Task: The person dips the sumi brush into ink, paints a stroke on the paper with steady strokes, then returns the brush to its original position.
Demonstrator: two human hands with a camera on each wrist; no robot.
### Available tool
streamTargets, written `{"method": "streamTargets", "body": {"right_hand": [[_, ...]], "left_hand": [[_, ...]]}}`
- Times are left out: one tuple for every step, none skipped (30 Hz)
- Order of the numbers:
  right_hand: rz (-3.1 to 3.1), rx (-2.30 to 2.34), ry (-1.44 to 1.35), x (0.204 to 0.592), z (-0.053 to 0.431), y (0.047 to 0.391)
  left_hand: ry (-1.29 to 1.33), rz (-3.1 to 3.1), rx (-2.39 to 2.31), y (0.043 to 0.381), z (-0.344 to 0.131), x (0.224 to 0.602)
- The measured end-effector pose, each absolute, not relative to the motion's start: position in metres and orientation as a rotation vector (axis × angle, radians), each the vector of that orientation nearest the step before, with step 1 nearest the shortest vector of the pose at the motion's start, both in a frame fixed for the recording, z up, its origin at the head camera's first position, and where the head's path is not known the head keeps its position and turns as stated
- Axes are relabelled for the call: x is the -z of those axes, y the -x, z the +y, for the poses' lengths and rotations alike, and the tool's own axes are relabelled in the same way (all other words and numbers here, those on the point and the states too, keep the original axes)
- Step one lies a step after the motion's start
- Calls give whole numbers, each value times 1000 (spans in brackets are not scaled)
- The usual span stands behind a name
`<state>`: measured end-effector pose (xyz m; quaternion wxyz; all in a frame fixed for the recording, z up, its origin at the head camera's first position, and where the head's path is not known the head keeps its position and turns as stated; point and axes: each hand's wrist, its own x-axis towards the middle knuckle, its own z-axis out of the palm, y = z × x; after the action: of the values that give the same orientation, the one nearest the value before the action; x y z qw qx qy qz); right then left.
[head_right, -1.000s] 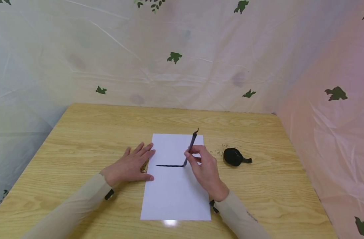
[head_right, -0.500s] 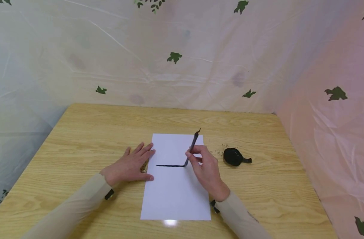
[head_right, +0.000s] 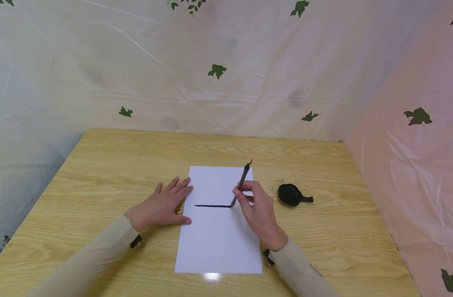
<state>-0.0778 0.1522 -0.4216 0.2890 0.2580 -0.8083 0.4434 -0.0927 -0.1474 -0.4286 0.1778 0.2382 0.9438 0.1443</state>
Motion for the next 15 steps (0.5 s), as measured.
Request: {"method": "streamTargets", "body": {"right_hand": [[-2160,-1184,-685,422,152,78],[-2162,-1184,-680,422,153,77],[-2164,-1182,-676,422,153,77],[-2168,-1182,-670,422,153,77],[-2172,-1180,-664,422,153,77],[-2175,-1178,-658,422,154,77],[-2177,-1179,-655,422,154,77],[-2178,-1179,-654,422,154,77],[-2180,-1179,-652,422,154,76],[-2180,-1182,-651,422,154,76],[-2179,-1185,-650,422,155,76],[-2178,-1190,-651,422,155,76],[-2178,-1193,-650,422,155,76],[-2179,-1195,-647,422,155,76],[-2180,-1198,-642,422,155,76]], "left_hand": [[-675,2672,-411,93,-147,429],[-674,2672,-407,93,-147,429],[-674,2674,-409,93,-147,429],[-674,2676,-411,93,-147,429],[-675,2677,-411,93,-147,429],[-676,2679,-410,93,-147,429],[-676,2680,-408,93,-147,429],[-676,2681,-406,93,-147,429],[-677,2681,-405,93,-147,429],[-677,2681,-404,93,-147,429],[-678,2681,-403,93,-147,429],[-679,2681,-403,93,-147,429],[-680,2680,-404,93,-147,429],[-680,2681,-404,93,-147,430],[-680,2681,-404,93,-147,430]]}}
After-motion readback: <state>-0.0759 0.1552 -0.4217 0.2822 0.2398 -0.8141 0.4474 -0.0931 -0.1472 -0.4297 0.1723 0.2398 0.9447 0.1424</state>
